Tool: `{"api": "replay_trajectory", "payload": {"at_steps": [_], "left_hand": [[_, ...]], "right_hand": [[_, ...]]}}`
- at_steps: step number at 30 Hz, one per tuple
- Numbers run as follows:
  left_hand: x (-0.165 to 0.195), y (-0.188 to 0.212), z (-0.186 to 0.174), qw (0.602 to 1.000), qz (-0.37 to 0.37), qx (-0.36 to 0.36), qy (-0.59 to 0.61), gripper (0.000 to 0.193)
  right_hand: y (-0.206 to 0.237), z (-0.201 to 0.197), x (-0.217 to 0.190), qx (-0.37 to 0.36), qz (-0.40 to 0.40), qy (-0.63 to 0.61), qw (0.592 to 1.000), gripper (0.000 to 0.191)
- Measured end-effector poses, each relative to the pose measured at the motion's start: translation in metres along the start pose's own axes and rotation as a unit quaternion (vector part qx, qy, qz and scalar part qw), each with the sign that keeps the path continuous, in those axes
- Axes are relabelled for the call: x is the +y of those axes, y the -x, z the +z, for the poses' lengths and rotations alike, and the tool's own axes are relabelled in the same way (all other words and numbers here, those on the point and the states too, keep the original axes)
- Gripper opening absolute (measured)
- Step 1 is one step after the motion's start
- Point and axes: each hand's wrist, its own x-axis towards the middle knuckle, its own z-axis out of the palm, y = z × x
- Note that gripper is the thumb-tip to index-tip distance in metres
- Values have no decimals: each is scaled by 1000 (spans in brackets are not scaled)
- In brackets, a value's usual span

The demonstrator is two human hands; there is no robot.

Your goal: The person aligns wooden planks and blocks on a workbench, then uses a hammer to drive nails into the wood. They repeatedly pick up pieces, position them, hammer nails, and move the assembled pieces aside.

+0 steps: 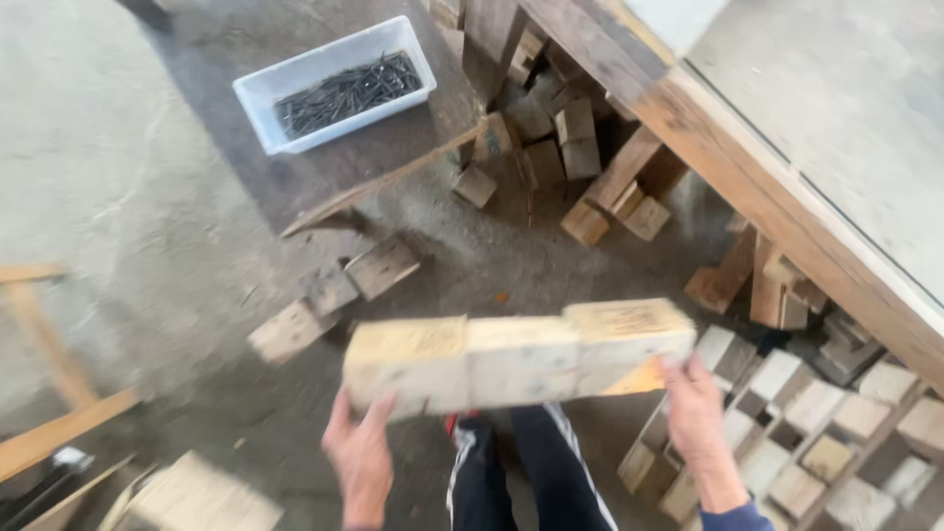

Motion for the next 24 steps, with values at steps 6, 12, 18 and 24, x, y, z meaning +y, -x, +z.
{"api": "replay_trajectory", "payload": {"at_steps": [6, 12, 18, 24], "left_hand": [[129, 76, 113, 979, 88, -184, 19, 64], [203, 129, 271, 908, 239, -299, -170, 58], [220, 126, 442, 829, 278, -370, -313, 55], [172, 94, 538, 768, 265, -317, -489, 73]], "right_hand": [[102, -96, -94, 121, -69, -129, 982, 49], [122, -186, -177, 222, -97, -119, 963, 44], [66, -261, -263, 236, -135, -57, 961, 48], [-28, -269, -274, 295, -90, 274, 911, 71]]}}
